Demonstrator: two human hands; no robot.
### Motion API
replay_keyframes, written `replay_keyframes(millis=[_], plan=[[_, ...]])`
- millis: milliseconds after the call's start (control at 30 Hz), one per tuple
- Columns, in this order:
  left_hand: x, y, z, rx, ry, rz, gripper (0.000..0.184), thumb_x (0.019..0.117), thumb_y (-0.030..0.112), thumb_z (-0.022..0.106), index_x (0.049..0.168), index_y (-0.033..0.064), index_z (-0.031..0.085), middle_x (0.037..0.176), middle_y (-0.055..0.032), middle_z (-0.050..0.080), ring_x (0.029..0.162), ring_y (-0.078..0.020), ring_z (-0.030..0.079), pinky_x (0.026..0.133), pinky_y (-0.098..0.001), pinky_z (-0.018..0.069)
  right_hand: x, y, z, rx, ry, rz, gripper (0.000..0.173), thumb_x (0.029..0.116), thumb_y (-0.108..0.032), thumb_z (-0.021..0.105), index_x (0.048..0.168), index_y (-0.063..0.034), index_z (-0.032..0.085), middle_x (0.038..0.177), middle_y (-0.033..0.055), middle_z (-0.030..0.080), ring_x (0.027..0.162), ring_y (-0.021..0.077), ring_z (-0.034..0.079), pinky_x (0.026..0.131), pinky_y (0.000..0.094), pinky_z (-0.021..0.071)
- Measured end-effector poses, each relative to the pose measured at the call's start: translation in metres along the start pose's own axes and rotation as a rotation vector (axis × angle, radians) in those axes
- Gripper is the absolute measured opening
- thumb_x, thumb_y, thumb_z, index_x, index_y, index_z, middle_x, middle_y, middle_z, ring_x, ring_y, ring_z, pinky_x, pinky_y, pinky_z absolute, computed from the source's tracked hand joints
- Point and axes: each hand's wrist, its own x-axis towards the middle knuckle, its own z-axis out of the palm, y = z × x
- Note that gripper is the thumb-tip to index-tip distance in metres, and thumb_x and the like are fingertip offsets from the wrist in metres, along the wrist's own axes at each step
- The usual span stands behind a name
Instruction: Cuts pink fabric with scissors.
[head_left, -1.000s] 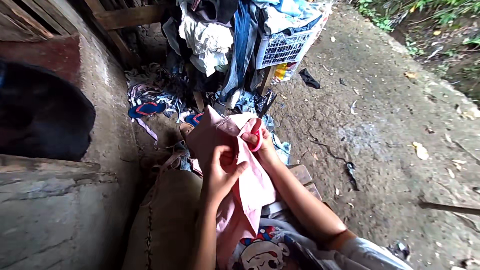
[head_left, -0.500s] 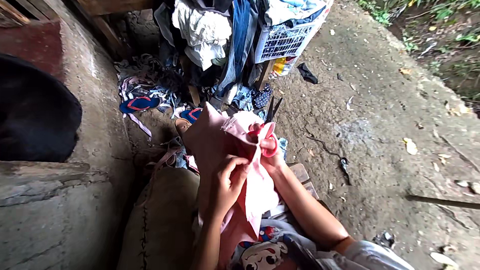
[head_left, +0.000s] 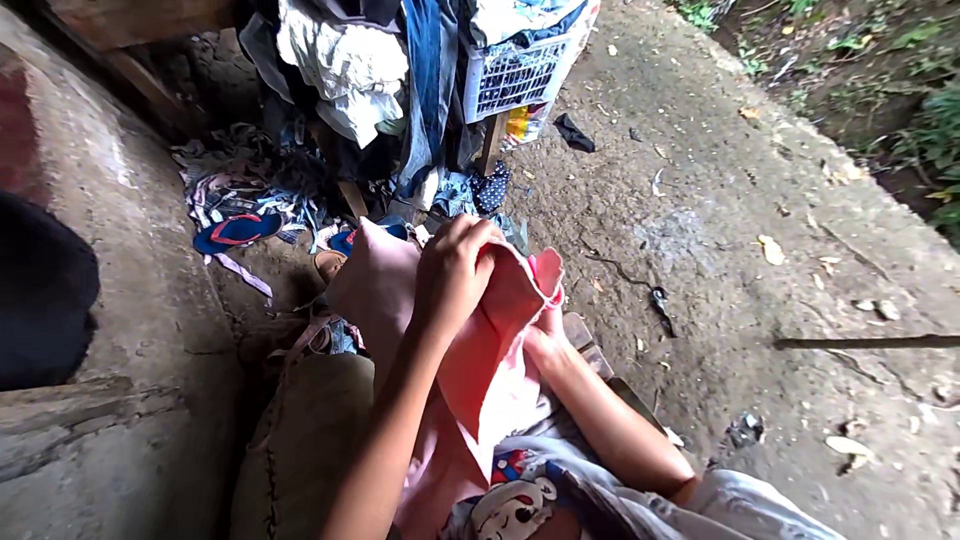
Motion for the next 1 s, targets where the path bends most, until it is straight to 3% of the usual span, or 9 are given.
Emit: replay_keyframes(millis=[67,167,267,367,500,567,700,833,1000], plan=[[0.010,0.009,0.001,0.155,-0.064,0.027,0.007,0.0871,0.010,0.071,0.092,0.0054,0.074,0.089,-0.0114,0.067,0.087,-0.0296,0.066,0.080,-0.0519,0.0495,0.001,-0.023,-0.013,-0.462,0.046,-0.144,0.034,0.0960,-0.050,0.061,0.089,-0.0180,0.071,0.075,-0.0031,0.069,0.063,0.0029,0.064,0.057,0.0197,0.0531],[0.024,0.022,0.003,0.349,-0.159,0.091,0.012,0.0841,0.017,0.074,0.082,0.0047,0.070,0.077,-0.0114,0.065,0.076,-0.0301,0.066,0.082,-0.0549,0.0491,-0.001,-0.058,-0.013,-1.033,0.110,-0.465,0.049,0.0924,-0.063,0.058,0.120,-0.0231,0.061,0.100,-0.0070,0.071,0.091,0.0061,0.068,0.077,0.0274,0.0563],[0.043,0.032,0.005,0.390,-0.321,0.116,0.019,0.0848,0.019,0.073,0.078,0.0024,0.068,0.074,-0.0141,0.066,0.074,-0.0314,0.068,0.081,-0.0550,0.0462,-0.008,-0.079,0.003,-1.252,0.133,-0.692,0.051,0.0870,-0.047,0.074,0.124,-0.0204,0.050,0.103,-0.0095,0.070,0.094,0.0050,0.067,0.079,0.0237,0.0560],[0.064,0.039,0.005,0.371,-0.534,0.078,0.025,0.0894,0.024,0.069,0.079,0.0014,0.066,0.075,-0.0163,0.067,0.076,-0.0329,0.068,0.080,-0.0549,0.0445,-0.018,-0.086,0.013,-1.386,0.015,-0.677,0.057,0.0772,-0.035,0.086,0.120,-0.0225,0.051,0.110,-0.0097,0.070,0.104,0.0061,0.067,0.087,0.0258,0.0571],[0.078,0.037,0.001,0.243,-0.641,0.016,0.029,0.0877,0.027,0.071,0.077,0.0014,0.063,0.070,-0.0158,0.062,0.072,-0.0346,0.064,0.070,-0.0555,0.0457,-0.018,-0.080,0.007,-1.292,-0.073,-0.543,0.038,0.0752,-0.013,0.084,0.105,-0.0230,0.063,0.088,-0.0111,0.072,0.076,0.0006,0.068,0.070,0.0224,0.0591],[0.083,0.029,-0.004,0.033,-0.655,-0.085,0.027,0.0852,0.021,0.077,0.087,-0.0027,0.065,0.075,-0.0181,0.063,0.075,-0.0352,0.063,0.068,-0.0567,0.0479,-0.018,-0.078,0.006,-1.160,-0.048,-0.496,0.036,0.0748,-0.014,0.085,0.103,-0.0233,0.064,0.083,-0.0095,0.072,0.071,-0.0001,0.067,0.067,0.0200,0.0575],[0.075,-0.002,0.002,-0.336,-0.428,-0.212,0.033,0.0878,0.013,0.077,0.109,-0.0061,0.060,0.085,-0.0126,0.065,0.078,-0.0178,0.063,0.075,-0.0388,0.0538,-0.018,-0.072,0.008,-0.936,-0.004,-0.417,0.031,0.0752,-0.007,0.082,0.097,-0.0229,0.067,0.070,-0.0067,0.069,0.059,-0.0003,0.063,0.059,0.0167,0.0545],[0.063,-0.012,0.004,-0.410,-0.268,-0.258,0.019,0.0957,0.010,0.068,0.106,-0.0027,0.058,0.081,-0.0027,0.061,0.072,-0.0029,0.058,0.071,-0.0223,0.0503,-0.016,-0.064,0.005,-0.853,0.038,-0.345,0.027,0.0757,-0.004,0.078,0.095,-0.0202,0.067,0.069,-0.0039,0.068,0.058,0.0017,0.063,0.057,0.0184,0.0540],[0.053,-0.014,-0.003,-0.416,-0.182,-0.242,0.016,0.0958,0.009,0.067,0.104,-0.0011,0.057,0.081,-0.0007,0.060,0.072,-0.0006,0.057,0.070,-0.0194,0.0496,-0.013,-0.056,0.001,-0.827,0.011,-0.276,0.025,0.0770,-0.008,0.079,0.095,-0.0213,0.067,0.072,-0.0040,0.067,0.060,0.0016,0.063,0.058,0.0186,0.0542]])
